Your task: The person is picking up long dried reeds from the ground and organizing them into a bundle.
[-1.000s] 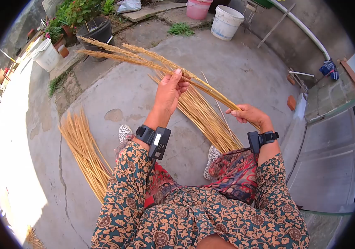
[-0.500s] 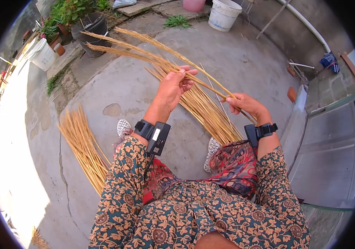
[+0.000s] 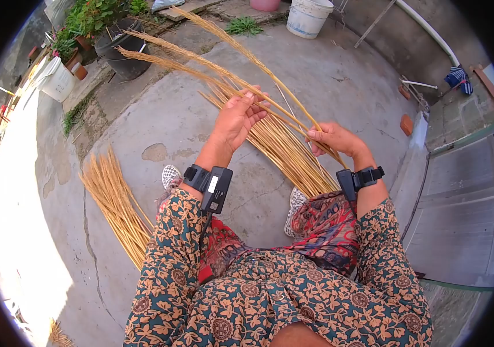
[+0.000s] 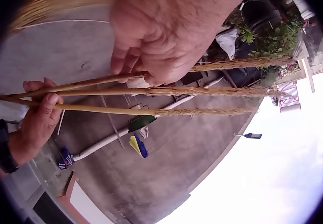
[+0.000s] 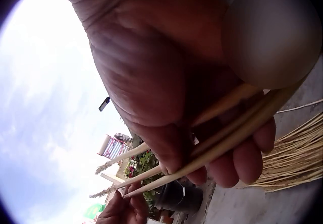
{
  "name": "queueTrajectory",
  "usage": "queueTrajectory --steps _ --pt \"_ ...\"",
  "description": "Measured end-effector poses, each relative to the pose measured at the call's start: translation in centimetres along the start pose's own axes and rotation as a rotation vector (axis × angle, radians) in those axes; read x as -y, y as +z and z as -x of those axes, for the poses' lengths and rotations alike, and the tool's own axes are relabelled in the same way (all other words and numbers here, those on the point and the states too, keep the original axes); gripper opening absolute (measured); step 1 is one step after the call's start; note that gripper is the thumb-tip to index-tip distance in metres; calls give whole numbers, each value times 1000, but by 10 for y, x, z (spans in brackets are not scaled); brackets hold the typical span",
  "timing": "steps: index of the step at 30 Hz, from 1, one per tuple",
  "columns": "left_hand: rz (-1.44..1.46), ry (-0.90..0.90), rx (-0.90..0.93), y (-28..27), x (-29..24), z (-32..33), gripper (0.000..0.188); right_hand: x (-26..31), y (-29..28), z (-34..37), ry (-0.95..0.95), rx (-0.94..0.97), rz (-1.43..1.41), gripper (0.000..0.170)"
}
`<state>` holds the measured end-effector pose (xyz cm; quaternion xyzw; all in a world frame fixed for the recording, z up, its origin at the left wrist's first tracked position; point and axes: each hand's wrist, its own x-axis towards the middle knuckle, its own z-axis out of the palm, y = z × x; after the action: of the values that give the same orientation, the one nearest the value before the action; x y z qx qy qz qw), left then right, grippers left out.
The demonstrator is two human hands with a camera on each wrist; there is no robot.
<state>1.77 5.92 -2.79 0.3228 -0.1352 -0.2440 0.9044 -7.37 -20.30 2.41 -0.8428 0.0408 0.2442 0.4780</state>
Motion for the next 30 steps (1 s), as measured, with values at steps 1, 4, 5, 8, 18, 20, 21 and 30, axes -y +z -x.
queueTrajectory --steps 1,4,5,8,18,20,21,30 --pt "9 17 -2 -2 -2 0 33 -5 -2 -1 -3 19 0 38" --pt "11 38 -52 -3 -9 1 29 -7 0 6 37 -56 -3 36" --pt "10 46 -73 -4 -9 1 28 -9 0 6 24 -27 10 36" --pt "-5 66 -134 -5 -11 2 25 -11 -4 4 -4 65 42 35" --pt "-65 62 -141 -13 -20 1 21 0 6 9 32 84 146 50" --pt "-60 68 -140 -13 -21 1 21 8 12 11 49 93 128 55" --pt "-57 70 -142 -12 -20 2 21 12 18 13 34 117 96 58" --pt "11 82 -94 -8 -23 4 25 8 19 5 54 110 109 65"
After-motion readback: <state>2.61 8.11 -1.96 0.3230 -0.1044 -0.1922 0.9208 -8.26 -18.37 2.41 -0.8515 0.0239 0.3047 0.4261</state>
